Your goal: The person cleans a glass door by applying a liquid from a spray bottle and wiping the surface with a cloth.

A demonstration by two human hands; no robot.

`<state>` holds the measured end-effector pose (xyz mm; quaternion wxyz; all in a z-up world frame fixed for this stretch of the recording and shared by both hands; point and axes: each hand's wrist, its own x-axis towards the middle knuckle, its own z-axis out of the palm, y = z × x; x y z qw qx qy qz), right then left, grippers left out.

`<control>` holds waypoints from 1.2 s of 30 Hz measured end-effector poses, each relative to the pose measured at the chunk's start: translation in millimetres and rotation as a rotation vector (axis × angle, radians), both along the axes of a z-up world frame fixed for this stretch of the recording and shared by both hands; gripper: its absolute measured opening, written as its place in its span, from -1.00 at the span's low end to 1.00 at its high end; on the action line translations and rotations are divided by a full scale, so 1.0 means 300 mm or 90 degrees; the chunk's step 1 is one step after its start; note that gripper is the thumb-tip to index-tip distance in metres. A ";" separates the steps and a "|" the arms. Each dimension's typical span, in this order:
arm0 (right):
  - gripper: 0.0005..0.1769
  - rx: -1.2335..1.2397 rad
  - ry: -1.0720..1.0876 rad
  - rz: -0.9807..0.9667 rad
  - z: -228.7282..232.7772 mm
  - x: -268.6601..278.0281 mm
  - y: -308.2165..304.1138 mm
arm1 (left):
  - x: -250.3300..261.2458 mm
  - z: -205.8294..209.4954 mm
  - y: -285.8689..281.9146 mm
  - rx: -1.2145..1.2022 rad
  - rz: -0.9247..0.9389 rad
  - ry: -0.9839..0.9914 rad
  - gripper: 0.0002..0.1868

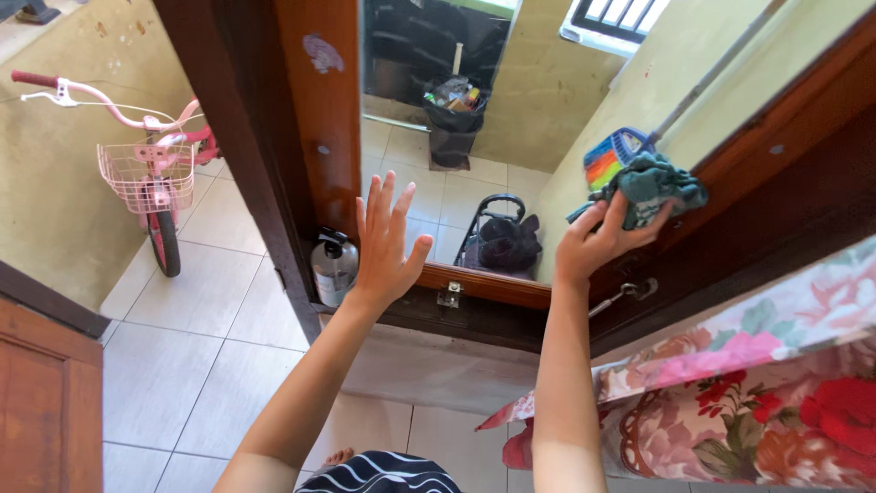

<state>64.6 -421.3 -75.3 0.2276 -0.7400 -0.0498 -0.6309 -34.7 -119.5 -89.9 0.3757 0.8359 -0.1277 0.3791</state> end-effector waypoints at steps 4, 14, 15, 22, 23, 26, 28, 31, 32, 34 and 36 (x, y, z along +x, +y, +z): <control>-0.56 0.064 0.029 -0.007 0.011 -0.016 0.079 | 0.017 0.001 0.063 0.005 0.022 -0.004 -0.25; -0.63 -0.086 -0.001 0.060 0.014 0.000 0.365 | 0.047 0.016 0.172 -0.011 0.019 -0.030 -0.20; -0.71 -0.103 -0.003 0.051 0.015 0.001 0.341 | 0.048 0.020 0.183 -0.013 0.019 -0.039 -0.19; -0.54 0.068 0.004 0.103 0.004 -0.008 0.200 | 0.052 0.035 0.265 -0.008 0.005 -0.010 -0.15; -0.54 0.068 0.004 0.104 0.002 -0.002 0.209 | 0.055 0.036 0.275 0.001 -0.006 -0.003 -0.16; -0.56 0.097 0.006 0.081 0.007 0.007 0.270 | 0.051 0.033 0.302 0.013 -0.022 0.006 -0.16; -0.59 0.027 -0.011 0.000 0.005 0.008 0.346 | 0.050 0.032 0.312 0.017 -0.026 0.006 -0.16; -0.64 -0.065 -0.020 0.049 0.015 -0.009 0.471 | 0.051 0.032 0.332 0.008 -0.064 0.021 -0.14; -0.64 -0.065 -0.021 0.049 0.020 -0.014 0.508 | 0.052 0.031 0.336 0.020 -0.064 0.027 -0.15; -0.63 -0.082 0.011 0.059 0.024 -0.024 0.556 | 0.053 0.027 0.347 0.032 -0.066 0.034 -0.15; -0.64 -0.106 0.004 0.046 0.033 -0.035 0.534 | 0.058 0.024 0.352 0.036 -0.083 0.021 -0.16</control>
